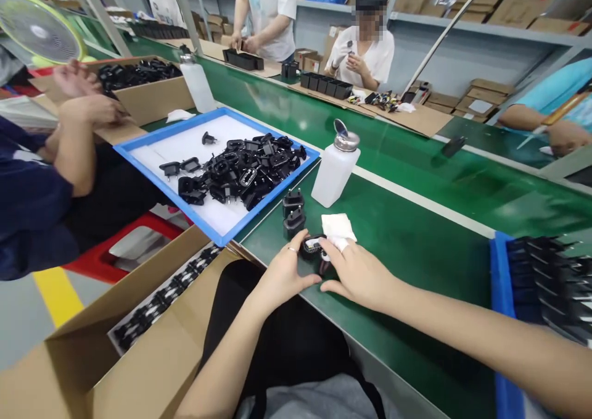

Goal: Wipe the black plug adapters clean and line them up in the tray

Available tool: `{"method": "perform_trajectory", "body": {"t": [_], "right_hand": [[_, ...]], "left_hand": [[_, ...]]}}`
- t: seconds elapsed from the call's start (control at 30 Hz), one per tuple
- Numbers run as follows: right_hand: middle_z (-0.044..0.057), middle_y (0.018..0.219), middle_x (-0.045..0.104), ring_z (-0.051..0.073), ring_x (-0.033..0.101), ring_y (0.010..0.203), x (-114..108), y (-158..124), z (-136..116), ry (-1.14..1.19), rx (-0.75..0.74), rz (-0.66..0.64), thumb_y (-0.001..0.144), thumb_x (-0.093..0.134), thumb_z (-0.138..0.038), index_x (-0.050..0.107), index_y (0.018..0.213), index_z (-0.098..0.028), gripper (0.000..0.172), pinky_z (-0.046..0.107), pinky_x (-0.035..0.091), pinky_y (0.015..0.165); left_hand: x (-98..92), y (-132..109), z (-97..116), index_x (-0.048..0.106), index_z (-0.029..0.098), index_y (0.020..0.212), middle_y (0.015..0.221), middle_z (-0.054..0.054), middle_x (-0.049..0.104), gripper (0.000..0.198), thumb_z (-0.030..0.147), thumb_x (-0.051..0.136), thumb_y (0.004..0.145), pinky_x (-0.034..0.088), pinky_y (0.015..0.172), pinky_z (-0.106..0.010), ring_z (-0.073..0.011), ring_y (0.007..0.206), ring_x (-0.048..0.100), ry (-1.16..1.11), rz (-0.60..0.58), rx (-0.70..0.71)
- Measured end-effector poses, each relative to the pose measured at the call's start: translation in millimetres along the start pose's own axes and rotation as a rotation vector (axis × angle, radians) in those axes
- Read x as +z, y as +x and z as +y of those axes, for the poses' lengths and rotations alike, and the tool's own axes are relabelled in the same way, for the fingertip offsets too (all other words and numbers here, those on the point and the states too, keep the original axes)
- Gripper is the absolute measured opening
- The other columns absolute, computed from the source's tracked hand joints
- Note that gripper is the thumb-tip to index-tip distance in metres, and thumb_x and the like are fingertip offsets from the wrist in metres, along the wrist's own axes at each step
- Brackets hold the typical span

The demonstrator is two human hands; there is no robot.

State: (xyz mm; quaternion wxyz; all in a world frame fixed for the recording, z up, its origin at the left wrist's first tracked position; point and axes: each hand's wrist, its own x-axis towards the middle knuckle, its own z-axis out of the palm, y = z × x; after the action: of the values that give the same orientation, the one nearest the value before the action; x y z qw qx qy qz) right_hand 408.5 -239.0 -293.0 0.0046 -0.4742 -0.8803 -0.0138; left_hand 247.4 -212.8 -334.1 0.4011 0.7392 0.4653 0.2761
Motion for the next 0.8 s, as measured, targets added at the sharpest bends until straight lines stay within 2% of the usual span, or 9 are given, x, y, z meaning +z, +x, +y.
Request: {"method": "perform_trajectory", "body": {"t": [0.07, 0.13, 0.23, 0.33, 0.43, 0.5, 0.63, 0.73, 0.8], "right_hand": [[0.021, 0.101, 0.048, 0.030, 0.047, 0.092, 7, -2, -1, 0.068, -0.022, -0.017, 0.065, 0.057, -0.033, 0.028, 0.118, -0.004, 0.067, 0.039, 0.042, 0.072], [0.019, 0.102, 0.047, 0.026, 0.050, 0.088, 9, -5, 5, 0.189, 0.047, -0.060, 0.069, 0.053, -0.026, 0.019, 0.122, -0.006, 0.066, 0.036, 0.044, 0.068], [0.016, 0.099, 0.048, 0.021, 0.054, 0.076, 6, -6, 19, 0.360, 0.182, -0.127, 0.071, 0.050, -0.026, 0.011, 0.125, -0.008, 0.069, 0.033, 0.046, 0.061], [0.015, 0.101, 0.048, 0.020, 0.053, 0.079, 2, 2, 34, 0.385, 0.204, -0.183, 0.071, 0.048, -0.022, 0.021, 0.123, -0.008, 0.060, 0.032, 0.045, 0.066], [0.015, 0.101, 0.049, 0.024, 0.046, 0.093, 3, 14, 48, 0.210, 0.268, -0.086, 0.074, 0.042, -0.021, 0.035, 0.117, -0.009, 0.046, 0.036, 0.041, 0.074], [0.017, 0.101, 0.049, 0.028, 0.042, 0.096, 6, 20, 56, 0.092, 0.319, -0.043, 0.074, 0.043, -0.030, 0.037, 0.117, -0.009, 0.048, 0.039, 0.041, 0.072], [0.014, 0.091, 0.054, 0.028, 0.046, 0.088, 17, 21, 69, 0.012, 0.199, -0.105, 0.069, 0.048, -0.046, 0.043, 0.114, -0.016, 0.055, 0.036, 0.043, 0.062], [0.012, 0.084, 0.055, 0.026, 0.047, 0.087, 24, 19, 73, -0.079, 0.090, 0.054, 0.075, 0.042, -0.037, 0.056, 0.098, -0.018, 0.033, 0.037, 0.041, 0.068], [0.013, 0.086, 0.056, 0.026, 0.046, 0.090, 24, 21, 72, -0.087, 0.060, 0.200, 0.079, 0.037, -0.031, 0.061, 0.083, -0.015, 0.029, 0.037, 0.039, 0.073]], "left_hand": [[-1.6, -5, 0, 0.011, 0.019, 0.125, 0.125, -0.008, 0.032, 0.092, 0.033, 0.065, 0.052, 0.030, 0.092, -0.031, -0.0195, 0.113, 0.032, -0.008, -0.026, -0.002], [-0.5, -7, 1, 0.006, 0.018, 0.126, 0.125, -0.010, 0.031, 0.098, 0.036, 0.066, 0.050, 0.030, 0.092, -0.033, -0.0208, 0.113, 0.032, -0.025, -0.021, -0.024], [4.8, -6, 2, 0.010, 0.017, 0.124, 0.123, -0.010, 0.034, 0.095, 0.037, 0.066, 0.050, 0.031, 0.091, -0.033, -0.0213, 0.111, 0.034, -0.035, 0.038, -0.045], [9.9, -3, 4, 0.017, 0.017, 0.122, 0.120, -0.009, 0.038, 0.086, 0.034, 0.065, 0.052, 0.033, 0.089, -0.033, -0.0207, 0.108, 0.037, -0.020, 0.113, -0.061], [11.1, -1, 5, 0.019, 0.019, 0.121, 0.112, -0.007, 0.044, 0.083, 0.029, 0.065, 0.052, 0.037, 0.083, -0.032, -0.0203, 0.101, 0.044, -0.006, 0.132, -0.092], [9.4, -2, 5, 0.017, 0.020, 0.121, 0.110, -0.006, 0.046, 0.084, 0.028, 0.065, 0.052, 0.038, 0.081, -0.032, -0.0199, 0.098, 0.045, -0.006, 0.121, -0.094], [3.8, -4, 2, 0.013, 0.022, 0.122, 0.113, -0.005, 0.045, 0.086, 0.030, 0.064, 0.054, 0.037, 0.082, -0.030, -0.0180, 0.099, 0.045, -0.051, 0.054, -0.033], [1.3, -5, 1, 0.010, 0.023, 0.123, 0.115, -0.004, 0.044, 0.088, 0.031, 0.064, 0.054, 0.037, 0.081, -0.029, -0.0173, 0.099, 0.045, -0.067, 0.033, -0.021], [1.1, -5, 0, 0.010, 0.022, 0.123, 0.113, -0.005, 0.045, 0.088, 0.030, 0.064, 0.053, 0.037, 0.081, -0.029, -0.0173, 0.097, 0.047, -0.063, 0.043, -0.048]]}}
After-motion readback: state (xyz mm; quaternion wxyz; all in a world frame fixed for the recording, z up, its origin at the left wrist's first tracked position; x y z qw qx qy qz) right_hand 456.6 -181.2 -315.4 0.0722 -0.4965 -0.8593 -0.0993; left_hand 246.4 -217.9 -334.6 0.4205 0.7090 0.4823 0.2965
